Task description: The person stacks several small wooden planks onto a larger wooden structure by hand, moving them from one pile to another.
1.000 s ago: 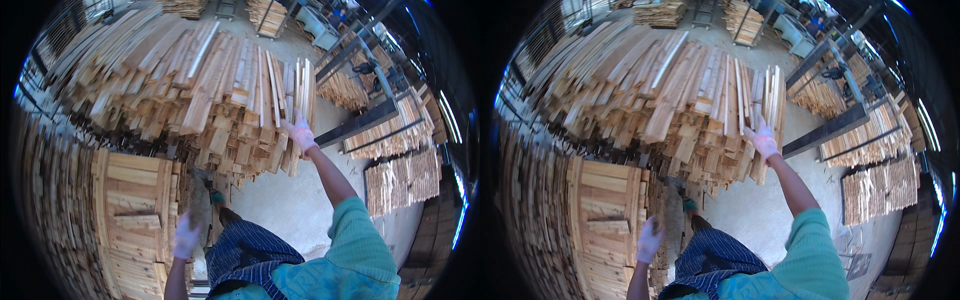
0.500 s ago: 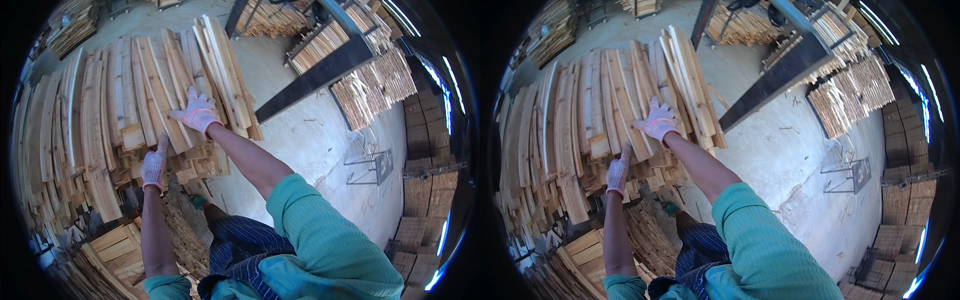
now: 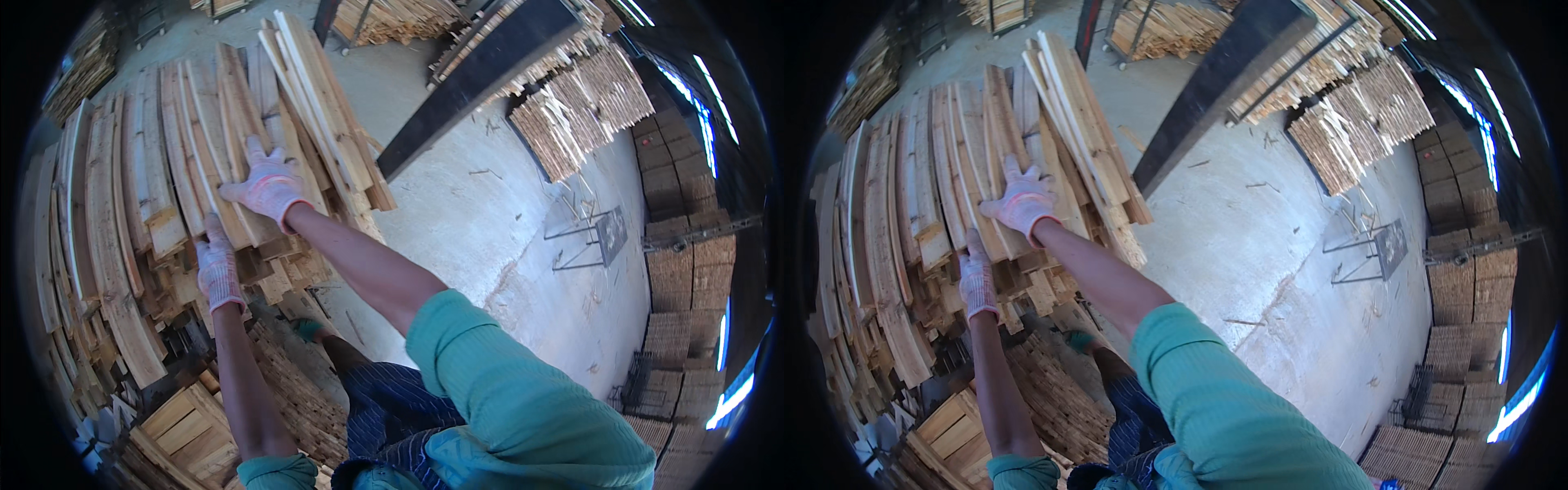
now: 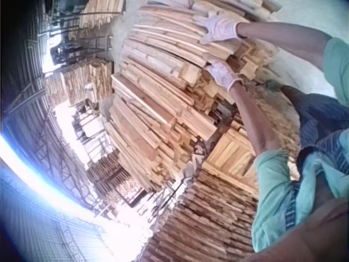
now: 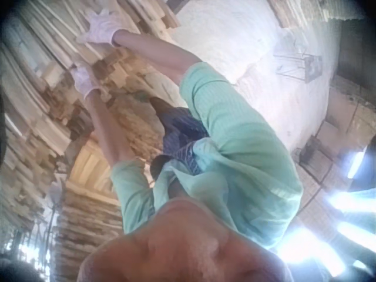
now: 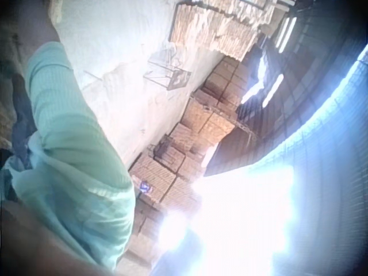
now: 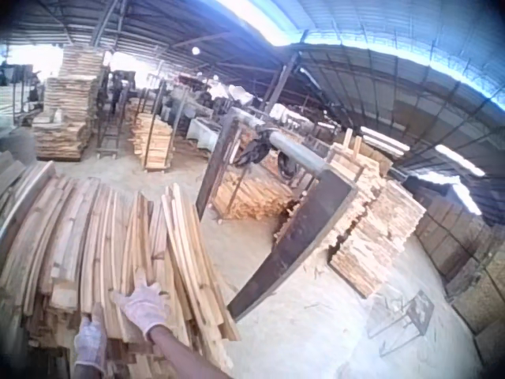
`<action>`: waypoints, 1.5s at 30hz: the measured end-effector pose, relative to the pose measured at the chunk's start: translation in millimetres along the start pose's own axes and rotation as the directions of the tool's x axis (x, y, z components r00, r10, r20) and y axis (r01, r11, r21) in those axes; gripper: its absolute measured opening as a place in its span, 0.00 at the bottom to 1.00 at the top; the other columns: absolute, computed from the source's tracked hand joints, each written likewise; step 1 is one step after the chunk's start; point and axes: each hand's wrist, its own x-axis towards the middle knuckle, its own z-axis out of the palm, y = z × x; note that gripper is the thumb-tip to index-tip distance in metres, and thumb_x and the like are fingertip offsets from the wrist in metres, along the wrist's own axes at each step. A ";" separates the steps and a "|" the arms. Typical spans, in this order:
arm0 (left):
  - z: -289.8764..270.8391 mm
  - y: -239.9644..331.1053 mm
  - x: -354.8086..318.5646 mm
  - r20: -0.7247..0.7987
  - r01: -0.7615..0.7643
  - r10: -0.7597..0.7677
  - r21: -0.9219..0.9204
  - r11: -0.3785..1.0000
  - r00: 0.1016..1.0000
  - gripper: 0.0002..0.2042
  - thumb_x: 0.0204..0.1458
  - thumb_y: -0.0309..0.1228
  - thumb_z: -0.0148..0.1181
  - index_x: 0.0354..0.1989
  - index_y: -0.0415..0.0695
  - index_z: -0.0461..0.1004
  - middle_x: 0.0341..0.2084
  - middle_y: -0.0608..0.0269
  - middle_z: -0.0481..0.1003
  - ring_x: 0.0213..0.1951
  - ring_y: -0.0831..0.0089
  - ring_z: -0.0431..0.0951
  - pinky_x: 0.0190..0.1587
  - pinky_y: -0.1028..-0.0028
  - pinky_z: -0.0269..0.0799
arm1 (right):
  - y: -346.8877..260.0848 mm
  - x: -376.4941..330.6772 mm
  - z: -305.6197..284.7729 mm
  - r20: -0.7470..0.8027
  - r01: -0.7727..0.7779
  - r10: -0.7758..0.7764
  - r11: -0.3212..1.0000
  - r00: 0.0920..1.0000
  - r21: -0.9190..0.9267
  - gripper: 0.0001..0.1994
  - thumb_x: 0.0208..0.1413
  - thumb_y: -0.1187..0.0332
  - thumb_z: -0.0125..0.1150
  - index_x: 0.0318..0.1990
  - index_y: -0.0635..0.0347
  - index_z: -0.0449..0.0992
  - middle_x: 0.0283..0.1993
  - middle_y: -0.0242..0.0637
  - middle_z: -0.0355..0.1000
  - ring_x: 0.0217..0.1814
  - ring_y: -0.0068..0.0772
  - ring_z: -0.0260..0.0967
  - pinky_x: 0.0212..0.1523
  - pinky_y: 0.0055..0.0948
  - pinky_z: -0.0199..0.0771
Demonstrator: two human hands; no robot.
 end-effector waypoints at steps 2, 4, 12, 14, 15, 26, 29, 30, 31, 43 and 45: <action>10.6 17.9 -28.4 -0.112 0.051 -0.045 0.050 0.997 0.993 0.48 0.61 0.66 0.44 0.74 0.34 0.48 0.71 0.51 0.60 0.71 0.58 0.61 0.68 0.70 0.58 | 3.2 -4.0 1.1 -0.030 -0.003 0.002 1.000 1.000 -0.029 0.55 0.47 0.44 0.71 0.78 0.47 0.43 0.76 0.64 0.45 0.77 0.75 0.43 0.70 0.60 0.57; 17.9 10.8 -45.2 -0.080 -0.042 0.038 -0.054 0.998 0.996 0.48 0.61 0.67 0.43 0.74 0.34 0.48 0.71 0.50 0.61 0.71 0.56 0.61 0.68 0.69 0.57 | 10.2 -16.1 0.0 -0.026 0.005 -0.005 1.000 1.000 -0.025 0.54 0.48 0.45 0.70 0.78 0.45 0.44 0.76 0.64 0.45 0.76 0.75 0.44 0.69 0.61 0.56; -20.6 -23.7 -170.0 -0.154 0.121 -0.133 -0.087 0.989 0.979 0.41 0.64 0.58 0.50 0.71 0.32 0.55 0.61 0.47 0.71 0.58 0.59 0.74 0.61 0.65 0.69 | 42.6 -118.2 34.6 0.003 0.069 -0.069 0.996 0.998 -0.054 0.53 0.48 0.43 0.69 0.77 0.50 0.46 0.71 0.71 0.48 0.74 0.79 0.45 0.71 0.63 0.51; -31.1 -73.5 -166.8 -0.084 0.080 -0.107 -0.276 0.958 0.991 0.41 0.63 0.56 0.54 0.74 0.37 0.50 0.63 0.49 0.70 0.60 0.64 0.72 0.62 0.68 0.67 | 74.4 -129.5 44.6 -0.066 0.244 -0.241 0.969 0.968 0.038 0.53 0.49 0.42 0.68 0.76 0.55 0.46 0.72 0.69 0.49 0.76 0.71 0.45 0.74 0.54 0.50; -39.2 -78.5 -169.7 -0.030 0.128 -0.142 -0.287 0.949 0.989 0.41 0.62 0.58 0.55 0.74 0.42 0.51 0.64 0.51 0.68 0.63 0.63 0.69 0.64 0.65 0.65 | 111.5 -117.5 59.5 -0.200 0.373 -0.353 0.925 0.914 0.068 0.54 0.49 0.41 0.68 0.76 0.57 0.46 0.71 0.68 0.50 0.77 0.66 0.45 0.75 0.50 0.50; -62.5 -61.4 -116.6 0.087 0.100 -0.049 -0.867 0.488 0.995 0.53 0.46 0.74 0.56 0.74 0.50 0.54 0.70 0.59 0.61 0.69 0.57 0.61 0.71 0.56 0.56 | 107.8 -43.8 48.4 0.465 -0.424 0.044 0.492 0.884 0.761 0.51 0.54 0.45 0.70 0.74 0.68 0.48 0.67 0.49 0.64 0.66 0.41 0.67 0.64 0.42 0.71; -46.5 -36.8 -120.8 -0.001 0.184 -0.368 -0.863 0.470 0.930 0.44 0.59 0.65 0.51 0.74 0.44 0.53 0.71 0.56 0.58 0.70 0.62 0.59 0.73 0.60 0.54 | 82.6 -70.4 48.4 0.341 -0.340 0.095 0.508 0.935 0.792 0.55 0.53 0.44 0.70 0.75 0.66 0.41 0.68 0.48 0.62 0.68 0.40 0.64 0.65 0.42 0.69; -44.3 -36.9 -120.8 0.026 0.204 -0.366 -0.865 0.458 0.930 0.43 0.59 0.63 0.51 0.75 0.44 0.53 0.71 0.56 0.58 0.70 0.61 0.59 0.73 0.60 0.54 | 81.1 -78.2 52.5 0.312 -0.266 -0.020 0.476 0.950 0.839 0.56 0.54 0.45 0.70 0.76 0.62 0.37 0.70 0.48 0.59 0.69 0.41 0.62 0.64 0.40 0.70; -42.8 -37.3 -122.5 0.055 0.210 -0.328 -0.865 0.456 0.943 0.42 0.59 0.61 0.52 0.75 0.45 0.53 0.71 0.56 0.58 0.70 0.61 0.59 0.73 0.60 0.55 | 78.5 -83.7 52.2 0.307 -0.247 -0.032 0.517 0.951 0.819 0.54 0.55 0.47 0.70 0.77 0.60 0.38 0.71 0.47 0.59 0.70 0.40 0.61 0.64 0.40 0.70; -85.1 -136.1 -259.6 0.181 0.172 -0.023 -0.877 0.449 0.983 0.41 0.56 0.54 0.61 0.75 0.49 0.53 0.72 0.60 0.58 0.70 0.59 0.59 0.71 0.56 0.58 | 152.8 -164.3 78.5 0.464 -0.453 -0.090 0.117 0.881 0.884 0.46 0.59 0.33 0.56 0.75 0.54 0.52 0.72 0.43 0.58 0.71 0.43 0.61 0.66 0.39 0.70; -88.8 -143.5 -252.3 0.193 0.166 0.022 -0.892 0.420 0.981 0.45 0.52 0.60 0.64 0.74 0.50 0.55 0.72 0.62 0.58 0.71 0.59 0.59 0.70 0.54 0.59 | 152.9 -144.9 91.0 0.400 -0.401 0.052 0.220 0.915 0.889 0.51 0.53 0.26 0.54 0.74 0.56 0.54 0.70 0.44 0.62 0.70 0.44 0.63 0.66 0.44 0.69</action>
